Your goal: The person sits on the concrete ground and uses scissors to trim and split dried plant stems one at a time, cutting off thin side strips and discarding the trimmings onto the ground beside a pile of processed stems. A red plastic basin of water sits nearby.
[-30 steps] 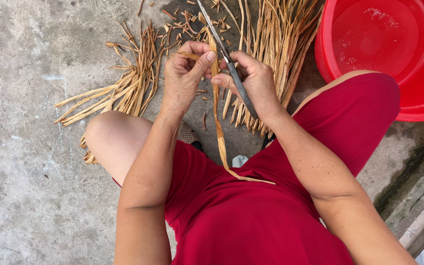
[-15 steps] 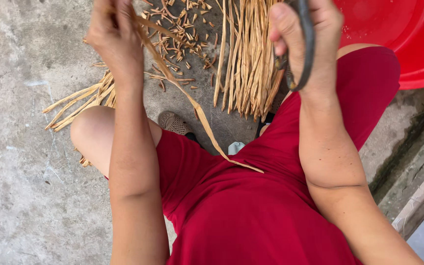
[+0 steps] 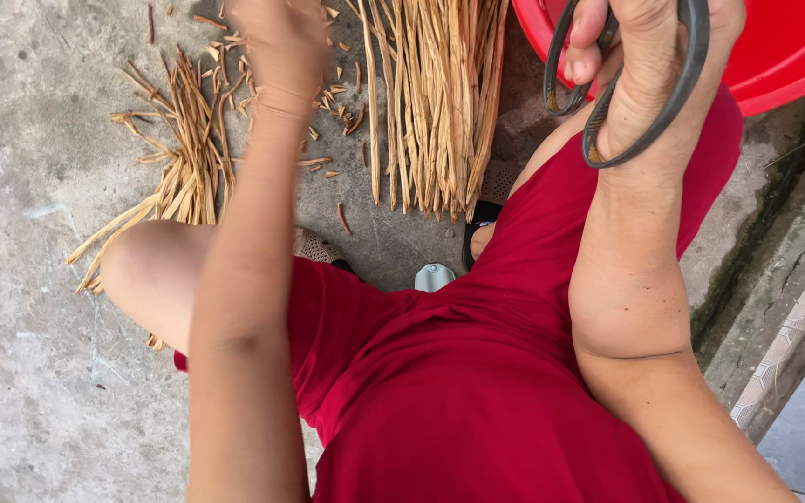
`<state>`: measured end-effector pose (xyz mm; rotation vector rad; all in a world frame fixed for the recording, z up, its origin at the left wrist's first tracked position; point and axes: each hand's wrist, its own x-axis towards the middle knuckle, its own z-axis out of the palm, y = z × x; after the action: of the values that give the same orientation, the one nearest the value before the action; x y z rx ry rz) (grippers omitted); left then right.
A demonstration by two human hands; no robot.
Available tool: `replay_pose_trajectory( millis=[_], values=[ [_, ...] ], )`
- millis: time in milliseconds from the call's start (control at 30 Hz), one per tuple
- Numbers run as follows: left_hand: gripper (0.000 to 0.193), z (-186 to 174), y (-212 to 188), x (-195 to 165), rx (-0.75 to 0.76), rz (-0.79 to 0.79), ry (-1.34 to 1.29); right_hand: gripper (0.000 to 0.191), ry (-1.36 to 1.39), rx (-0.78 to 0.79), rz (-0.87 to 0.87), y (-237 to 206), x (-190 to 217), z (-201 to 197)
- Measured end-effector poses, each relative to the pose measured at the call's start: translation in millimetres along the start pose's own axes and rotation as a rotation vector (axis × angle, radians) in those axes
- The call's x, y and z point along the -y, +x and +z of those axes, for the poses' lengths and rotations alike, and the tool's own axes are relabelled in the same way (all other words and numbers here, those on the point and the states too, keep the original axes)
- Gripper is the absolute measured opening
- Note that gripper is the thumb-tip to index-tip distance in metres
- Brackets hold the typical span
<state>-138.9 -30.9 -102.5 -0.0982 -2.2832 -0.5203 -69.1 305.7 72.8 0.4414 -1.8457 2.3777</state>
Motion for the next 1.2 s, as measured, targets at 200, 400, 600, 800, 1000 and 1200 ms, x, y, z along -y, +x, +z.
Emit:
replay_pose_trajectory(
  millis=[200,400,600,800,1000,1200],
  values=[
    [0.049,46.5,-89.9,-134.9,0.634,0.387,-0.172,0.039,0.070,-0.026,0.054,-3.1,6.4,-13.9],
    [0.047,41.6,-170.7,-149.1,1.007,0.398,-0.133,0.035,0.117,-0.065,0.134,-4.5,1.9,-19.6],
    [0.079,14.3,-176.0,-142.5,1.119,0.363,-0.184,0.035,0.068,-0.008,0.148,-1.3,-7.5,-16.1],
    [0.058,-1.1,-168.9,-67.5,0.856,0.094,-0.097,0.032,0.048,0.046,0.216,-3.6,-20.9,-19.5],
    [0.045,-63.9,-166.5,86.5,0.792,-0.501,0.245,0.029,0.004,0.103,0.302,-6.9,-32.1,-20.5],
    [0.090,-155.8,-202.9,182.3,0.944,-1.055,0.546,0.029,-0.048,0.116,0.385,-13.8,-40.9,-15.8]
  ],
)
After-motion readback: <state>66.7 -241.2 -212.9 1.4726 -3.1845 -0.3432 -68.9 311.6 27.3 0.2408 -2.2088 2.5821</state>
